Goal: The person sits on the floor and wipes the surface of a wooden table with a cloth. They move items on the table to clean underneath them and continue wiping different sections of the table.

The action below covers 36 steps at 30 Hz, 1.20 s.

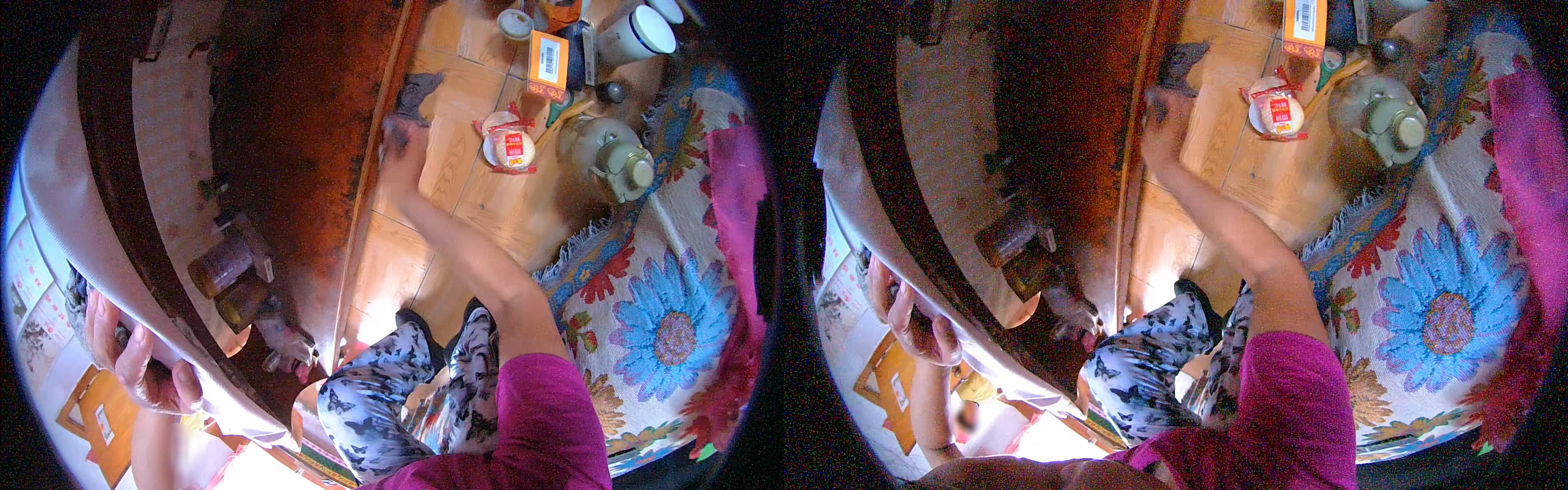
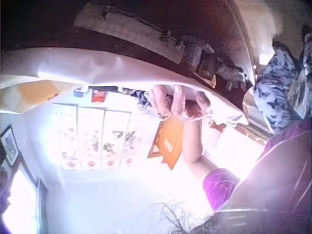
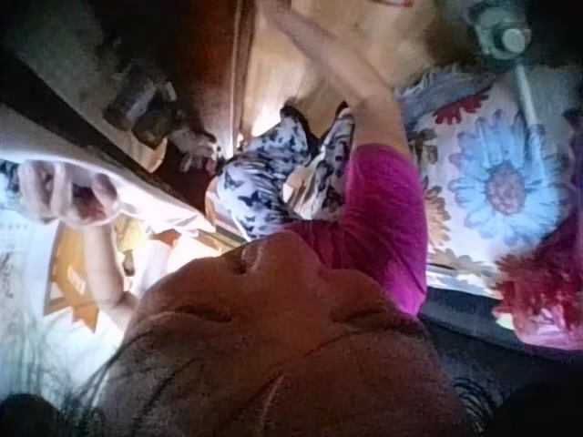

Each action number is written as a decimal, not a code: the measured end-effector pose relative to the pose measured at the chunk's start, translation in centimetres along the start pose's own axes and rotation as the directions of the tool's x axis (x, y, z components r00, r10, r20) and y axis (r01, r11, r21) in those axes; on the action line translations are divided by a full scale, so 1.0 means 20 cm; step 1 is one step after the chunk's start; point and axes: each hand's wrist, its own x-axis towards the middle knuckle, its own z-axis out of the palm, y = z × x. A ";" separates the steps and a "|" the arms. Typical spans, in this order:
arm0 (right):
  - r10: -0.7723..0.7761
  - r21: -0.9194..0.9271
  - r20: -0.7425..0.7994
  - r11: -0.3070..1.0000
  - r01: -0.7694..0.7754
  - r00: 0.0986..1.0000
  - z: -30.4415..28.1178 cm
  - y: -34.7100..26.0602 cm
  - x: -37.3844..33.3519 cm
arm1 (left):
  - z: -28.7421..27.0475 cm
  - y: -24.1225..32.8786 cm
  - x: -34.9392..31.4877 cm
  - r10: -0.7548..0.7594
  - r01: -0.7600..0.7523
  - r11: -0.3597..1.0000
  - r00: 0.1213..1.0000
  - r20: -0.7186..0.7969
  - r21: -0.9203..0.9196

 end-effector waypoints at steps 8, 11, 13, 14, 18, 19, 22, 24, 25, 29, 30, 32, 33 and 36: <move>-0.088 -0.024 -0.005 0.996 0.088 0.996 -0.01 -0.01 0.20 | 0.03 -0.01 0.03 0.017 -0.018 0.999 0.999 -0.035 -0.050; -0.101 -0.047 -0.048 0.994 0.099 0.994 0.01 -0.06 0.23 | 0.03 0.00 0.02 0.003 -0.004 0.999 0.999 -0.038 -0.040; -0.164 -0.094 0.029 0.982 0.166 0.986 -0.03 -0.03 0.02 | 0.02 0.02 0.03 0.007 -0.007 1.000 0.999 -0.039 -0.013; -0.065 -0.082 0.080 0.994 0.072 0.995 -0.06 -0.03 -0.07 | 0.01 0.03 0.02 0.007 -0.007 1.000 0.999 -0.035 0.000; 0.037 -0.025 0.156 0.999 -0.034 0.987 -0.06 -0.02 0.00 | -0.01 0.02 0.02 0.005 -0.005 1.000 1.000 -0.008 0.013; 0.010 -0.016 0.142 1.000 -0.008 0.990 -0.06 -0.01 0.07 | 0.00 0.01 0.02 0.012 -0.012 1.000 1.000 -0.017 -0.009; 0.153 0.071 0.067 0.985 -0.158 0.986 -0.01 -0.05 0.29 | 0.02 0.00 0.02 0.009 -0.010 0.999 0.999 -0.040 -0.040; 0.021 0.047 0.039 0.999 -0.023 0.999 -0.02 -0.01 0.12 | 0.02 0.01 0.02 0.007 -0.008 1.000 0.999 -0.032 -0.025; -0.055 0.036 0.025 0.998 0.054 0.998 -0.03 0.00 0.03 | 0.01 0.02 0.03 0.013 -0.013 1.000 1.000 -0.028 -0.011; 0.030 -0.089 0.156 0.996 -0.016 0.987 -0.09 -0.04 -0.12 | 0.01 0.03 0.04 0.005 -0.005 1.000 1.000 -0.018 0.001; 0.016 -0.076 0.181 0.997 -0.002 0.983 -0.11 -0.04 -0.02 | 0.01 0.03 0.04 0.002 -0.002 1.000 1.000 -0.022 0.001; 0.038 0.037 0.136 0.998 -0.044 0.990 -0.10 -0.06 0.17 | 0.00 0.02 0.04 -0.012 0.012 1.000 1.000 -0.017 -0.004; 0.077 0.148 0.071 0.985 -0.087 0.995 -0.07 -0.14 0.30 | -0.01 0.02 0.03 -0.016 0.016 1.000 1.000 -0.010 -0.007; -0.003 0.230 -0.088 0.973 0.023 0.996 0.01 -0.26 0.75 | 0.01 0.02 0.03 0.004 -0.005 1.000 0.999 -0.037 -0.025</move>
